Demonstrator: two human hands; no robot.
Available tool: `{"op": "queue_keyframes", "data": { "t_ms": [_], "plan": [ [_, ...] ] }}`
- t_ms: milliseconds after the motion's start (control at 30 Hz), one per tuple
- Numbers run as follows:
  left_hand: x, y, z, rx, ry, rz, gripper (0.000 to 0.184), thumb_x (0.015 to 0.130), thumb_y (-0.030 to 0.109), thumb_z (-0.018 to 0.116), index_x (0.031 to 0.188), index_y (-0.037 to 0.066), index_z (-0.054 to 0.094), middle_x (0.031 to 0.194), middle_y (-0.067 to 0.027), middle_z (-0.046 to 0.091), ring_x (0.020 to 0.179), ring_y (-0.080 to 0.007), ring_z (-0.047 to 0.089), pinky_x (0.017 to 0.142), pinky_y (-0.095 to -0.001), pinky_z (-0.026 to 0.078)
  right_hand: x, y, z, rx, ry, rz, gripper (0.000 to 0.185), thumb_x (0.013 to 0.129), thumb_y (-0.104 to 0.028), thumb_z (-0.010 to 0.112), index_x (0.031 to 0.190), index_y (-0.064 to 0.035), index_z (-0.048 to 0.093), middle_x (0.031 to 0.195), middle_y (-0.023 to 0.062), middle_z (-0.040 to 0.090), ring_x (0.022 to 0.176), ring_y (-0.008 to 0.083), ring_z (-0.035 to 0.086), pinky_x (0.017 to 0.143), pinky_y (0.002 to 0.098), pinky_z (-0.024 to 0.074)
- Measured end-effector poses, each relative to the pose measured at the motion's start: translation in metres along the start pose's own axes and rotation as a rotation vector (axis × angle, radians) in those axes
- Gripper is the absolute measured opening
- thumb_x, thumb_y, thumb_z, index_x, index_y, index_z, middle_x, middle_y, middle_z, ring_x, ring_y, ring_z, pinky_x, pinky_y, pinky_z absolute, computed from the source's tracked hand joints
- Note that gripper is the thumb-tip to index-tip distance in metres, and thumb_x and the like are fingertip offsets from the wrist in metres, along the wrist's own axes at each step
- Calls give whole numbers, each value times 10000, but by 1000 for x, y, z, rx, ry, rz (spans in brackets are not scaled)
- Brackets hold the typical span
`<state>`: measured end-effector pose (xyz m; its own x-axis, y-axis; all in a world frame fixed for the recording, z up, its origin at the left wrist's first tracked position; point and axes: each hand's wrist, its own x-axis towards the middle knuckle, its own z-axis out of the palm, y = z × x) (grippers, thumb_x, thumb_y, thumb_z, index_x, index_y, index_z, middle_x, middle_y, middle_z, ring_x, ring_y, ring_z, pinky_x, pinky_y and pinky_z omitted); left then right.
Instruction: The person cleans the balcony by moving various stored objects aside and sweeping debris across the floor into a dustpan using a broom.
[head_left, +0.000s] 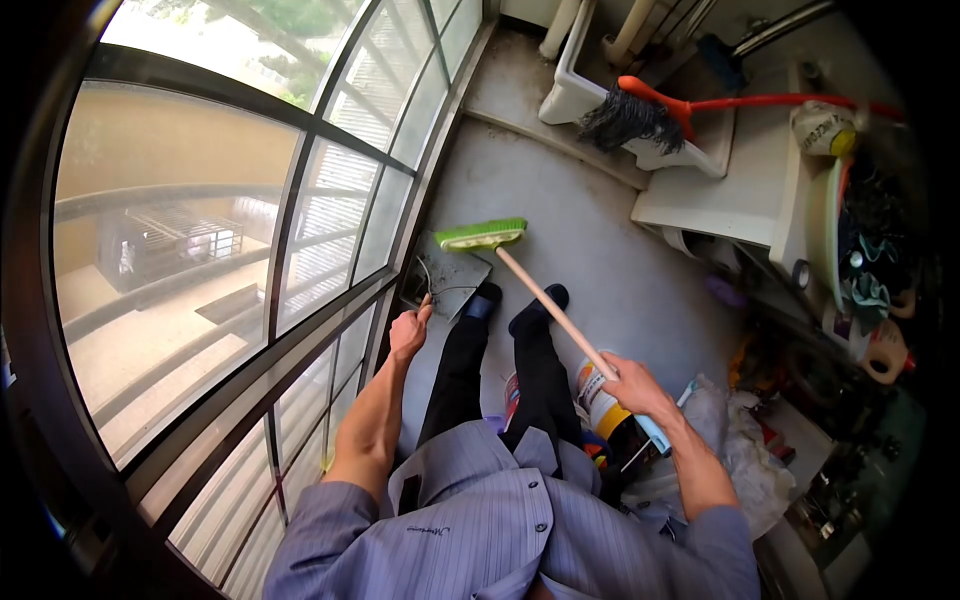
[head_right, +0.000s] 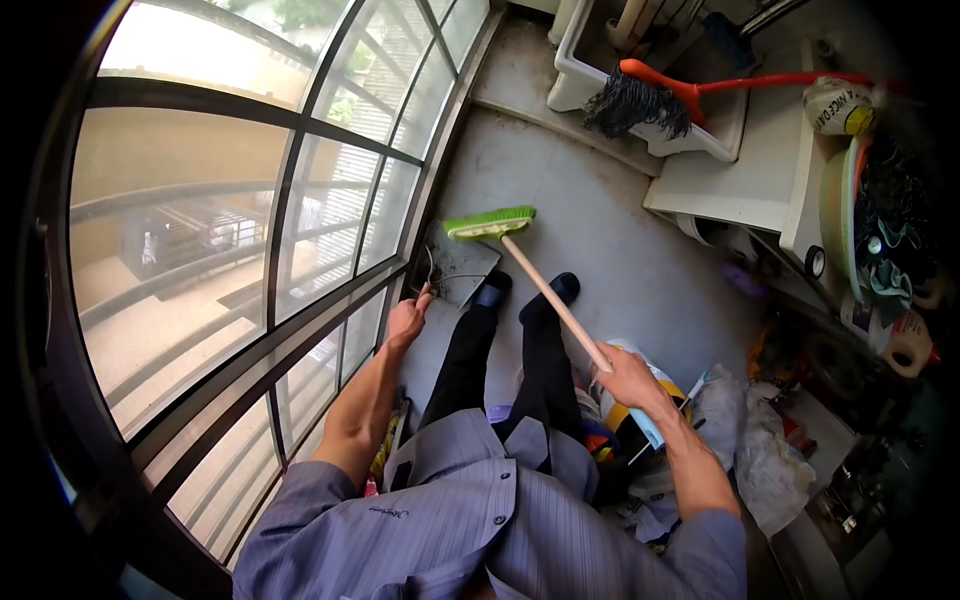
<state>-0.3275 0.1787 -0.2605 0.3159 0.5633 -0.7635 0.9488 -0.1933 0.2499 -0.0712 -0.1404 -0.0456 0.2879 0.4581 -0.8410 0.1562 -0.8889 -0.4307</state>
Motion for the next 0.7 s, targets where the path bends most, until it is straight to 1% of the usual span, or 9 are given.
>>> {"op": "queue_keyframes", "data": {
  "t_ms": [100, 167, 233, 300, 333, 400, 533, 567, 700],
  "plan": [
    [5, -6, 2, 18, -42, 5, 622, 891, 573, 470, 949, -13, 672, 967, -275, 644, 970, -449, 600, 847, -498, 464, 30, 20, 12, 59, 10, 132, 539, 782, -101, 519, 1318, -61, 478, 943, 297, 624, 895, 436, 618, 791, 449, 488],
    [4, -4, -3, 41, -34, 23, 602, 893, 562, 472, 962, -4, 667, 974, -275, 642, 975, -446, 599, 849, -499, 463, 86, 80, 59, -39, 497, -348, 546, 782, -75, 525, 1327, -66, 479, 680, 184, 604, 511, 248, 614, 500, 366, 490],
    [1, -6, -3, 62, -31, 46, 583, 894, 552, 474, 975, 6, 663, 982, -274, 640, 980, -444, 597, 852, -500, 461, 92, 44, 81, 145, 220, 41, 548, 798, -56, 507, 1341, -29, 440, 650, 158, 590, 484, 237, 599, 450, 356, 488],
    [7, -4, -3, 70, -26, 124, 517, 897, 503, 487, 993, 21, 650, 995, -270, 638, 990, -433, 596, 862, -494, 460, 70, 1, 97, 475, 157, 120, 535, 786, -64, 530, 1301, 41, 433, 686, 210, 598, 526, 306, 619, 462, 407, 494],
    [7, -3, -4, 71, -31, 137, 517, 897, 503, 487, 993, 21, 650, 995, -270, 638, 990, -433, 596, 862, -494, 460, 63, -2, 112, 571, 141, 121, 510, 789, -45, 548, 1284, 32, 456, 648, 129, 555, 469, 191, 559, 398, 347, 444],
    [8, 1, -5, 39, 6, 179, 448, 892, 442, 512, 977, 22, 643, 1009, -267, 634, 1001, -419, 594, 864, -489, 456, 48, -1, 114, 839, -90, 174, 554, 806, -34, 548, 1343, 10, 420, 629, 68, 508, 435, 126, 482, 362, 295, 376],
    [26, -4, 2, -125, -138, 142, 396, 860, 368, 544, 1018, 14, 625, 954, -245, 650, 965, -388, 616, 833, -432, 464, 4, 24, 83, 1371, -230, 204, 507, 874, -18, 547, 1361, -63, 412, 698, 57, 517, 421, 84, 413, 352, 238, 305],
    [29, -4, 3, -173, -153, 147, 362, 845, 329, 569, 1019, 17, 625, 829, -165, 661, 788, -297, 648, 718, -376, 488, -2, 35, 77, 1423, -235, 179, 514, 879, -22, 540, 1373, -64, 403, 703, 63, 523, 422, 88, 420, 353, 238, 311],
    [26, 8, -9, -330, -259, 121, 264, 852, 263, 614, 968, 26, 630, 681, -22, 559, 578, -111, 535, 526, -281, 444, -16, 34, 62, 1249, 9, 192, 567, 852, -24, 549, 1395, -53, 392, 678, 41, 515, 421, 79, 426, 359, 234, 327]
  ]
}}
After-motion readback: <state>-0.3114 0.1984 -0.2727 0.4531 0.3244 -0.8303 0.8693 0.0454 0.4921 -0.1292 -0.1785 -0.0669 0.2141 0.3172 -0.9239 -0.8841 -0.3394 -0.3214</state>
